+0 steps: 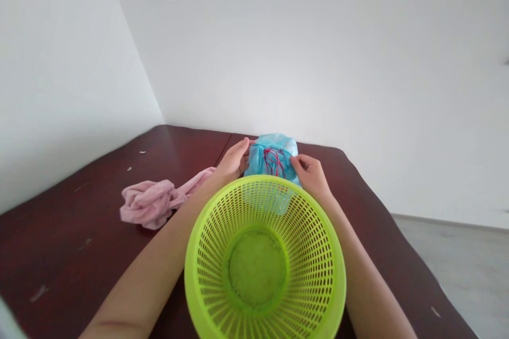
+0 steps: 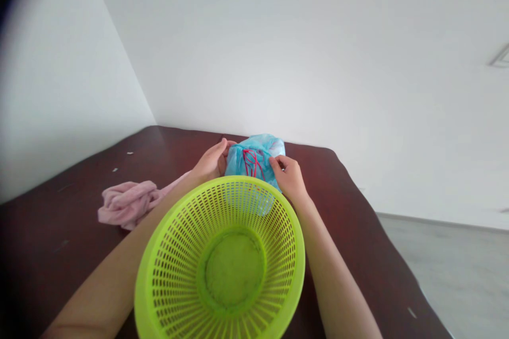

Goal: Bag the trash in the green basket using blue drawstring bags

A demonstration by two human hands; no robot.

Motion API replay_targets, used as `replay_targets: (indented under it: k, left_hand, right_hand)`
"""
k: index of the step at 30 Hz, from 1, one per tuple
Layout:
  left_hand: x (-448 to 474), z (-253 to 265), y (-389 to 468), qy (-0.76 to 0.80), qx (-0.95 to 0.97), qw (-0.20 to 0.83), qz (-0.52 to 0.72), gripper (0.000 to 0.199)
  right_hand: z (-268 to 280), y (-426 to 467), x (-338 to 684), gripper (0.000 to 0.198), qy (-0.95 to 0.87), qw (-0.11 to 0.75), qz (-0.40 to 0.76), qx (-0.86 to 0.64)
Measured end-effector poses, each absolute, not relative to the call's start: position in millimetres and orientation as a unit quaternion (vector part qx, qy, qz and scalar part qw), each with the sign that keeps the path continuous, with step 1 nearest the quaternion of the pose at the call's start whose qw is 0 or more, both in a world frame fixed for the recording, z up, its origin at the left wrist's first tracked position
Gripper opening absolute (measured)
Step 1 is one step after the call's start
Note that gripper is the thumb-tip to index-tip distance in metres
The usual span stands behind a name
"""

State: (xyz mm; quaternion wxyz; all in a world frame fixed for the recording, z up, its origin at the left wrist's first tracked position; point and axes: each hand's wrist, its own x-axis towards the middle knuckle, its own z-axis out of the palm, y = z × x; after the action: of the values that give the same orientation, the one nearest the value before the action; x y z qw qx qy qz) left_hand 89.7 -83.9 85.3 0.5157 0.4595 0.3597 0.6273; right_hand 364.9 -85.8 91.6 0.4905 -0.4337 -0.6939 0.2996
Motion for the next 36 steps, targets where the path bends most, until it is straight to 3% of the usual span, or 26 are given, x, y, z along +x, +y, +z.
replay_targets:
  k: [3, 6, 12, 15, 17, 23, 30, 34, 36]
  left_hand:
    - [91.1, 86.1, -86.9, 0.362, 0.517, 0.494, 0.598, 0.073]
    - [90.2, 88.9, -90.3, 0.372, 0.579, 0.44, 0.578, 0.066]
    - [89.6, 95.1, -100.1, 0.372, 0.641, 0.453, 0.496, 0.069]
    - [90.5, 97.3, -102.3, 0.388, 0.673, 0.397, 0.489, 0.058]
    - [89.3, 99.1, -101.8, 0.397, 0.679, 0.351, 0.509, 0.052]
    - [79.4, 108.1, -103.5, 0.428, 0.653, 0.265, 0.565, 0.04]
    - [73.9, 110.5, -107.4, 0.447, 0.669, 0.211, 0.555, 0.028]
    - [78.3, 109.9, -106.3, 0.417, 0.639, 0.308, 0.569, 0.041]
    - [83.0, 111.1, -106.9, 0.388, 0.613, 0.382, 0.573, 0.053]
  right_hand:
    - [95.8, -89.2, 363.2, 0.06, -0.687, 0.496, 0.325, -0.42]
    - [99.3, -93.4, 361.4, 0.061, -0.682, 0.514, 0.305, -0.422]
    - [94.7, -95.6, 355.1, 0.045, -0.692, 0.529, 0.245, -0.425]
    - [91.0, -93.1, 354.0, 0.028, -0.719, 0.524, 0.215, -0.402]
    - [90.9, -92.2, 355.3, 0.03, -0.72, 0.519, 0.218, -0.406]
    - [95.6, -91.7, 361.9, 0.051, -0.642, 0.566, 0.257, -0.449]
    - [89.7, -81.1, 369.3, 0.04, -0.585, 0.554, 0.377, -0.458]
    - [95.3, -88.3, 370.6, 0.018, -0.602, 0.604, 0.229, -0.469]
    - [103.2, -98.6, 370.2, 0.027, -0.607, 0.648, 0.096, -0.449]
